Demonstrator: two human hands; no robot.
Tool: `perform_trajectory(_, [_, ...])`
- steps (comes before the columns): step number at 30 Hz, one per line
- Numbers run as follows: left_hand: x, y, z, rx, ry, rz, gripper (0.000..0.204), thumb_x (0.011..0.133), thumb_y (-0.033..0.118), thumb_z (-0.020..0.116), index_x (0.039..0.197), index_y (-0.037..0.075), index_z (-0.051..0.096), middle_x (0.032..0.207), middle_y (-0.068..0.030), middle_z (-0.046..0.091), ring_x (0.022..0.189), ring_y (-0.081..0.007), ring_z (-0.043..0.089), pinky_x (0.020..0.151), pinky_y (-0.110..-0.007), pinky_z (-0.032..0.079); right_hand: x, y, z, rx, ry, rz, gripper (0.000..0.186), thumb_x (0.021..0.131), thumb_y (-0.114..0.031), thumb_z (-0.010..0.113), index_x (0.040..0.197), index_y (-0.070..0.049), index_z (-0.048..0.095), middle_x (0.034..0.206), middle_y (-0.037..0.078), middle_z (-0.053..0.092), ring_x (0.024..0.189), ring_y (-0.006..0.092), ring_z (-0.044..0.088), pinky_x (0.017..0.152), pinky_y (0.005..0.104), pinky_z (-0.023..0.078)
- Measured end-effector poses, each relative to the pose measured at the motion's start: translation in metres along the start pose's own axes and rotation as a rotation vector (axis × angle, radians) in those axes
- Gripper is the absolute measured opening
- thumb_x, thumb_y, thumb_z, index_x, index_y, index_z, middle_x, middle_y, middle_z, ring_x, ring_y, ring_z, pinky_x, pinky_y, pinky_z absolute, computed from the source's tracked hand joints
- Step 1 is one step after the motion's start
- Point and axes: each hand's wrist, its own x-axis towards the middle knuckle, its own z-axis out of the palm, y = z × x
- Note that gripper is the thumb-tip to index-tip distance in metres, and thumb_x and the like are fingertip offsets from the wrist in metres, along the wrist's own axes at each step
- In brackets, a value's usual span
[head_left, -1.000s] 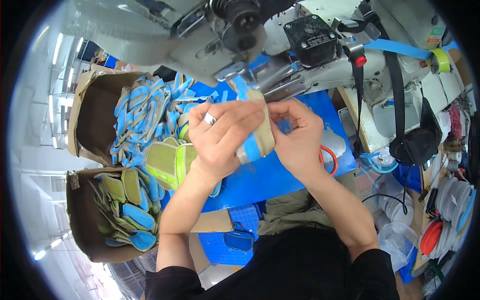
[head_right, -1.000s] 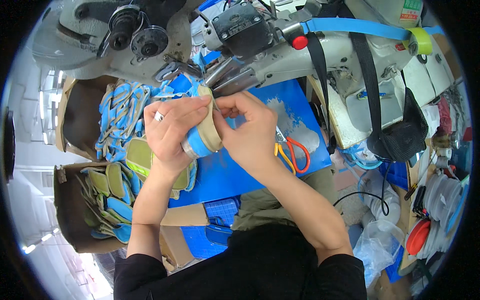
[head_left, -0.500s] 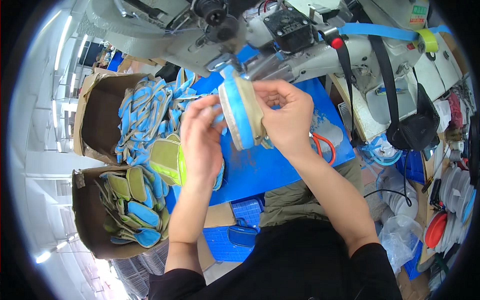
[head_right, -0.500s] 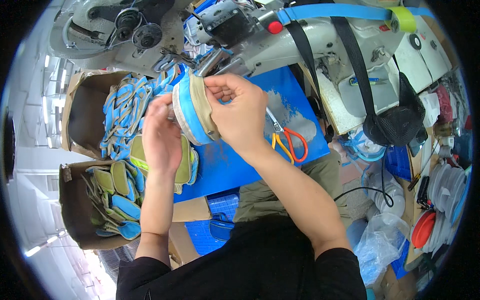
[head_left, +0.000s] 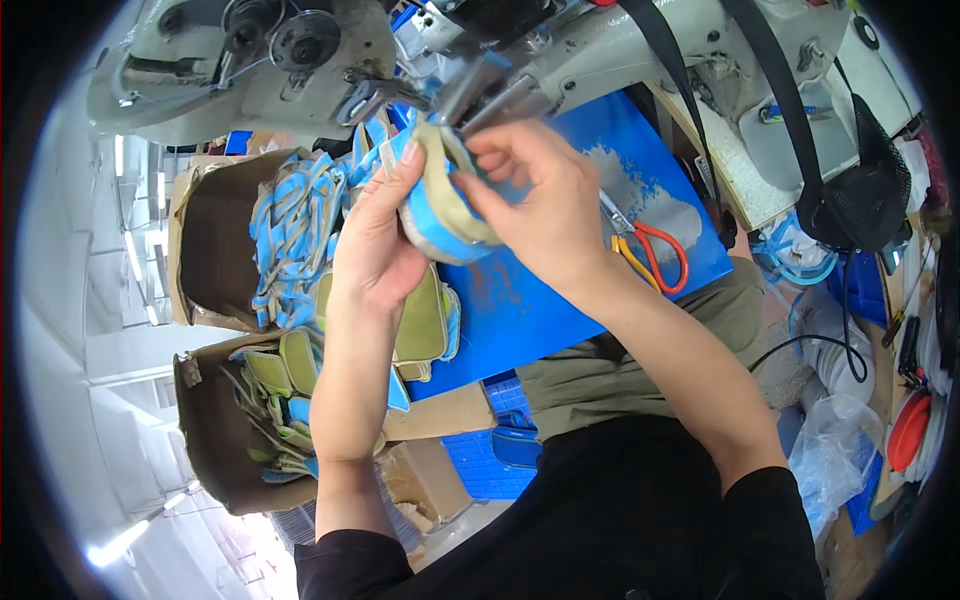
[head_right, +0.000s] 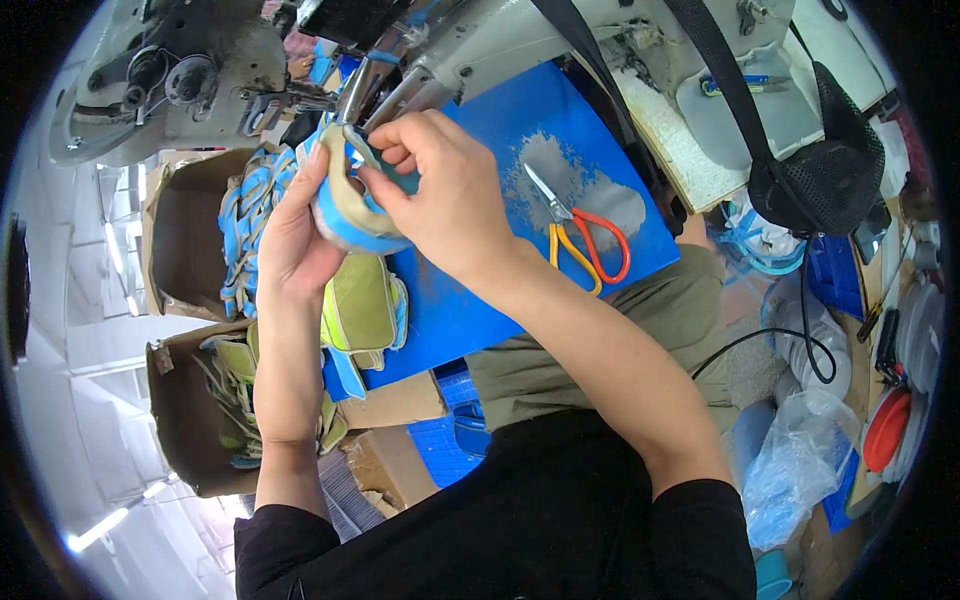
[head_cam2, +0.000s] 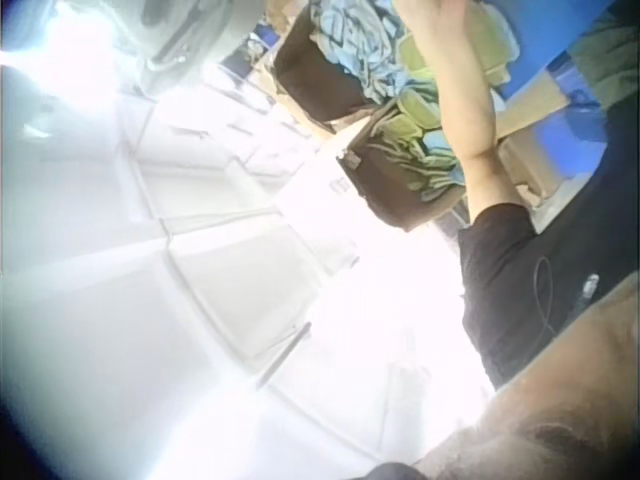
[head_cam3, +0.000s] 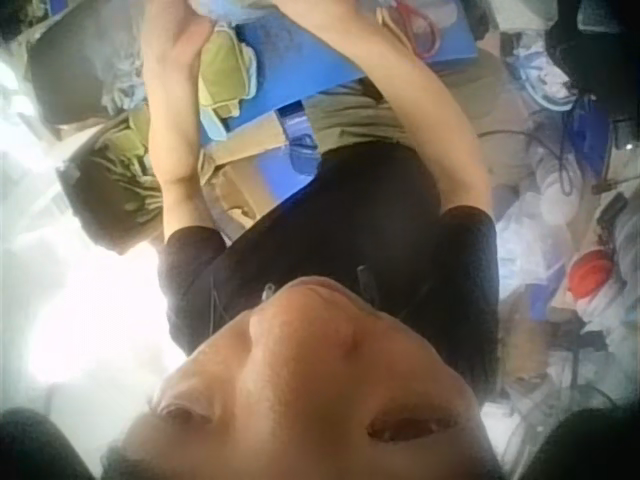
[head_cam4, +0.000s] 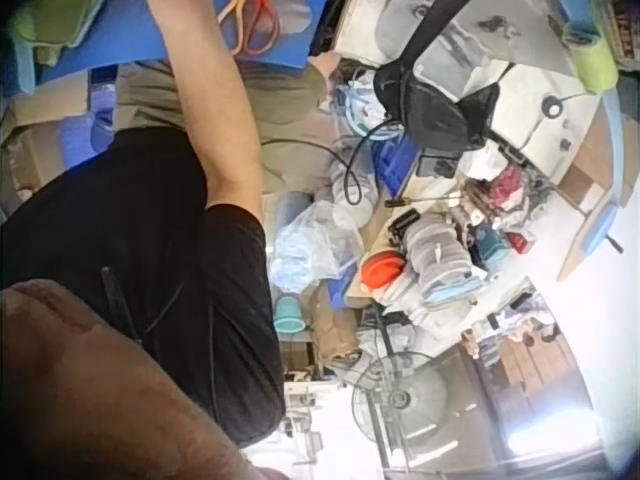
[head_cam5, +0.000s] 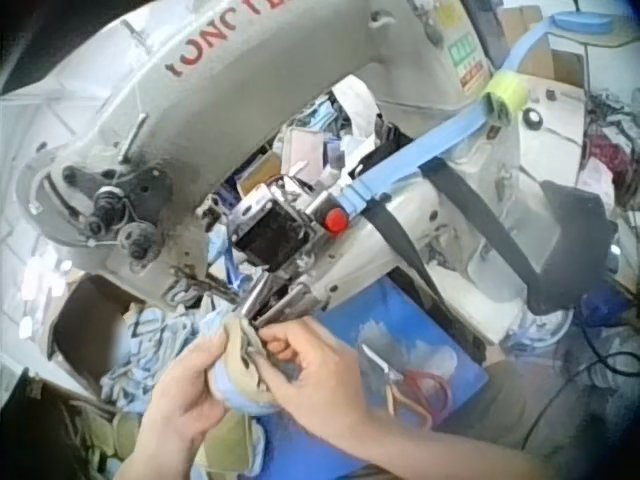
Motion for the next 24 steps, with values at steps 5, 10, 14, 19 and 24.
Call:
perform_trajectory(5, [0.002, -0.003, -0.001, -0.060, -0.026, -0.054, 0.026, 0.101, 0.019, 0.070, 0.121, 0.003, 0.066, 0.112, -0.0087, 0.074, 0.095, -0.0181, 0.074, 0.084, -0.035, 0.063, -0.004, 0.007, 0.000, -0.031, -0.058, 0.004, 0.023, 0.079, -0.003, 0.083, 0.098, -0.003, 0.070, 0.089, 0.010, 0.071, 0.078, 0.0205, 0.072, 0.070, 0.0316, 0.057])
perform_trajectory(10, [0.008, -0.020, 0.008, 0.306, 0.107, 0.310, 0.027, 0.089, 0.007, 0.083, 0.112, 0.001, 0.071, 0.103, -0.0069, 0.076, 0.088, -0.0120, 0.072, 0.081, -0.028, 0.059, -0.003, 0.004, 0.000, 0.032, -0.087, 0.059, 0.024, 0.079, -0.002, 0.083, 0.100, -0.003, 0.070, 0.089, 0.009, 0.071, 0.078, 0.0186, 0.071, 0.070, 0.0308, 0.056])
perform_trajectory(14, [0.010, -0.025, 0.008, 0.419, 0.109, 0.442, 0.028, 0.087, 0.008, 0.084, 0.111, 0.001, 0.071, 0.102, -0.0061, 0.076, 0.086, -0.0107, 0.071, 0.081, -0.028, 0.058, 0.000, 0.000, -0.003, -0.015, -0.153, 0.085, 0.026, 0.079, 0.000, 0.081, 0.102, -0.003, 0.071, 0.088, 0.007, 0.071, 0.076, 0.0148, 0.068, 0.071, 0.0283, 0.054])
perform_trajectory(19, [0.017, -0.030, 0.007, 0.460, 0.128, 0.513, 0.025, 0.086, 0.005, 0.081, 0.109, 0.000, 0.072, 0.097, -0.0045, 0.076, 0.085, -0.0076, 0.069, 0.078, -0.026, 0.057, -0.006, 0.019, -0.002, 0.064, -0.164, 0.114, 0.029, 0.078, 0.002, 0.080, 0.106, -0.003, 0.072, 0.087, 0.004, 0.070, 0.077, 0.0121, 0.065, 0.073, 0.0267, 0.053])
perform_trajectory(24, [0.019, -0.030, 0.007, 0.445, 0.100, 0.565, 0.025, 0.085, 0.005, 0.082, 0.107, 0.002, 0.070, 0.096, -0.0034, 0.076, 0.086, -0.0070, 0.069, 0.078, -0.026, 0.057, -0.007, 0.022, -0.005, 0.107, -0.194, 0.122, 0.032, 0.079, 0.002, 0.080, 0.110, 0.000, 0.072, 0.089, 0.003, 0.070, 0.079, 0.0105, 0.065, 0.074, 0.0271, 0.054])
